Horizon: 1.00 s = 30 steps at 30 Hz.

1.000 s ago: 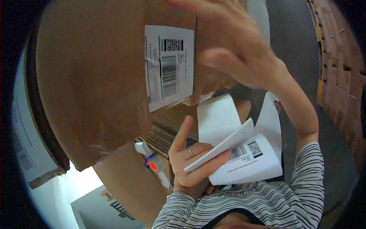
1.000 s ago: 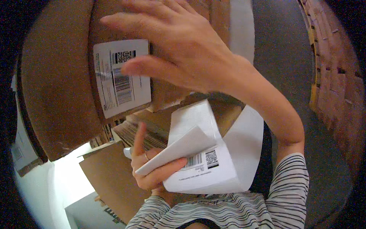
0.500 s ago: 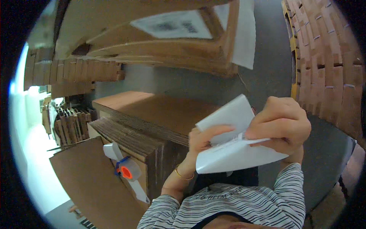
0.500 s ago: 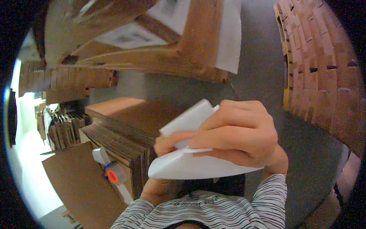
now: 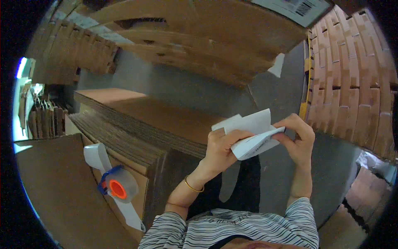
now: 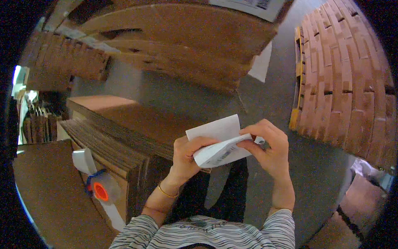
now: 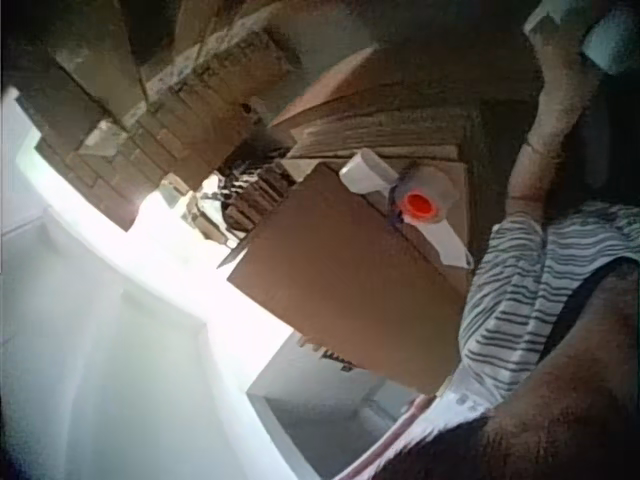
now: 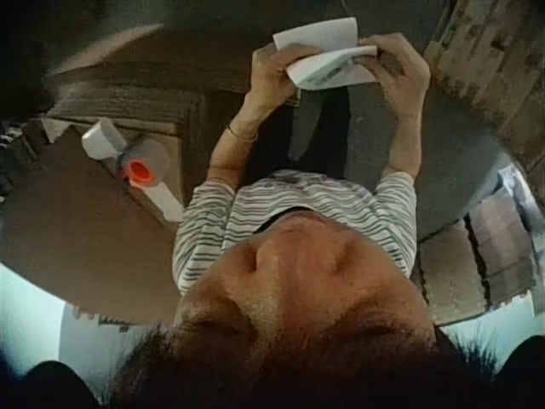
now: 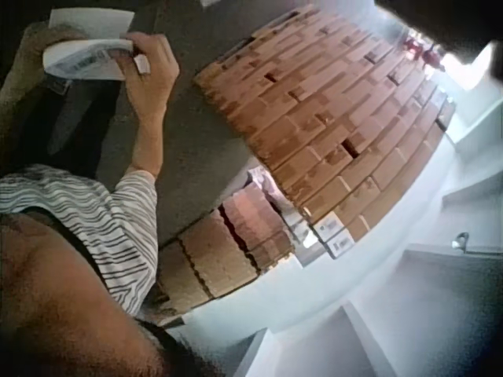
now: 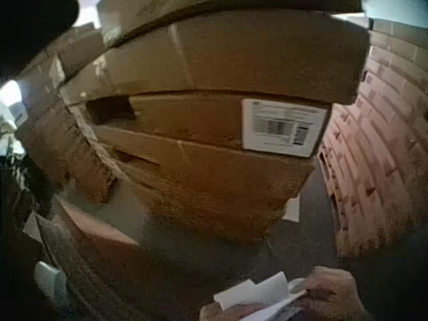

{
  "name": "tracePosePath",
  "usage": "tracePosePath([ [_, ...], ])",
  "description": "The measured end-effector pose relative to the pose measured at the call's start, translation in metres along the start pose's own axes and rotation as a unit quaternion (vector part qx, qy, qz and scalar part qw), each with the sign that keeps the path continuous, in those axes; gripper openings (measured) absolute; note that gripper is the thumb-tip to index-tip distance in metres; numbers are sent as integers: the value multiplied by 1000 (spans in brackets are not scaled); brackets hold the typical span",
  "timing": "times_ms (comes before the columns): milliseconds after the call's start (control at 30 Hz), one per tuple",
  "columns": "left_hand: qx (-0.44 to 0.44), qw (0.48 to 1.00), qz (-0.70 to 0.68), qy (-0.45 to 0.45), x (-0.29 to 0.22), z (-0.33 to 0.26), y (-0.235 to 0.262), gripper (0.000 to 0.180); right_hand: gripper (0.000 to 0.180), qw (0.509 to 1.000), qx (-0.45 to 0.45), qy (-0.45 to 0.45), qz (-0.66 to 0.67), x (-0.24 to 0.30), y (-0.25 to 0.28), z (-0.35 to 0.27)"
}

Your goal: The person picks up sheets of labels and peels barcode labels from the backing paper, sticking them onto cardboard boxes stacked on pallets.

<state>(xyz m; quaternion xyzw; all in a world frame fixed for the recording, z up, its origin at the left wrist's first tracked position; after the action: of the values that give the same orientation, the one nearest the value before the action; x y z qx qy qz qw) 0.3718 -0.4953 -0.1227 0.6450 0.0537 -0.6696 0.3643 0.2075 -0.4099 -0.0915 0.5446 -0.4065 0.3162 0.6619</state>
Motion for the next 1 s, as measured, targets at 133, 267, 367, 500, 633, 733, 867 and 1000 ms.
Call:
tracePosePath([
  [133,-5,999,-34,-25,15,-10,4,25,31,998,-44,27,-30,6,-10,-3],
  [267,-15,999,-35,-11,29,-22,10,24,32,997,-20,39,-61,12,-21,-5],
  [367,-29,999,-10,-10,35,-28,14,26,34,987,1,73,-145,24,-25,-5],
  [500,-51,997,49,-33,51,-33,18,30,21,966,-44,211,-141,33,-4,-13],
  [633,-91,994,56,33,67,-34,51,18,38,828,-396,30,396,-19,81,-40],
  [733,-135,987,87,-30,63,-29,66,28,44,882,-227,82,404,-44,67,-13],
  [867,-84,977,165,-106,51,-9,65,27,60,948,-306,-5,89,-76,41,-11],
  [1000,31,964,235,-120,54,9,45,20,58,943,-307,-89,89,-102,14,19],
])
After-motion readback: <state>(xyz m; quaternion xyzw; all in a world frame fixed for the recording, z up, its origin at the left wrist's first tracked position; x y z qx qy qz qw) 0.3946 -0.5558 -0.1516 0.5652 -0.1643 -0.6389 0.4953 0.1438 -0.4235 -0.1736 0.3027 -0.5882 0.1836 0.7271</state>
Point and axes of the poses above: each hand's wrist, its own z-axis towards the middle knuckle, its own y-axis out of the back of the hand, x = y × z, the point moved 7 cm from there along z, towards the middle knuckle, and after that the axes turned 11 degrees about x, right-handed, at the moved point
